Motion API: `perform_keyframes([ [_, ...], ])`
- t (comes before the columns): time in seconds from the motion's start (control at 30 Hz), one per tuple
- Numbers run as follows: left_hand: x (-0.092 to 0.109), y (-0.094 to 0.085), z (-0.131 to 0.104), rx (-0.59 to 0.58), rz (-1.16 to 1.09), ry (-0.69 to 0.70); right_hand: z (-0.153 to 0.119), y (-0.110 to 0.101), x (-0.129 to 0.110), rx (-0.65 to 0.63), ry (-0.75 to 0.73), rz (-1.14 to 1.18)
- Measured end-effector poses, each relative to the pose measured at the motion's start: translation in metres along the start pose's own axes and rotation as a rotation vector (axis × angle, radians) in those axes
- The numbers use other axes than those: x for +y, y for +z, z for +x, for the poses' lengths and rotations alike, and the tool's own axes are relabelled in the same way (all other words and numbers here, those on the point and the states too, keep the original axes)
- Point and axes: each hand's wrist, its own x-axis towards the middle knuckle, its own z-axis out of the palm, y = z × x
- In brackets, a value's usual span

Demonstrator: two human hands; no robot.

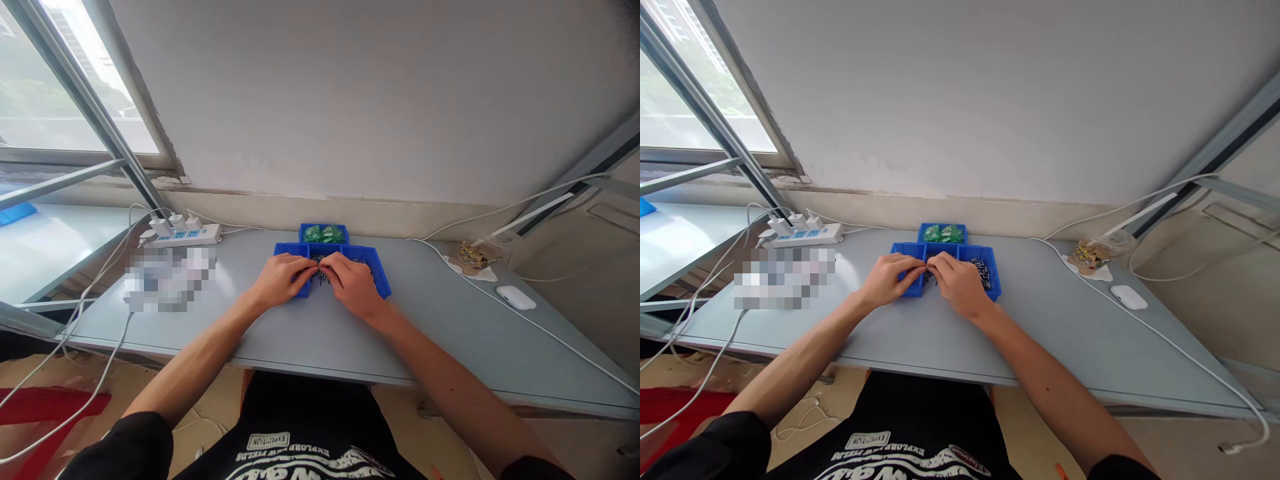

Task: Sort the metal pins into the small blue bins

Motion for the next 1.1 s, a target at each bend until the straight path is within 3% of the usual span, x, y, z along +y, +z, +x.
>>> perform_keyframes([
  [0.83, 0.0018, -0.0025, 0.0012, 0.017, -0.004, 0.001, -0.0009, -0.0011, -0.0001, -0.049, 0.078, 0.047],
  [1.1, 0.0016, -0.0026, 0.0013, 0.018, -0.009, 0.012, 0.0000, -0.0009, 0.0001, -0.021, 0.030, 0.005],
])
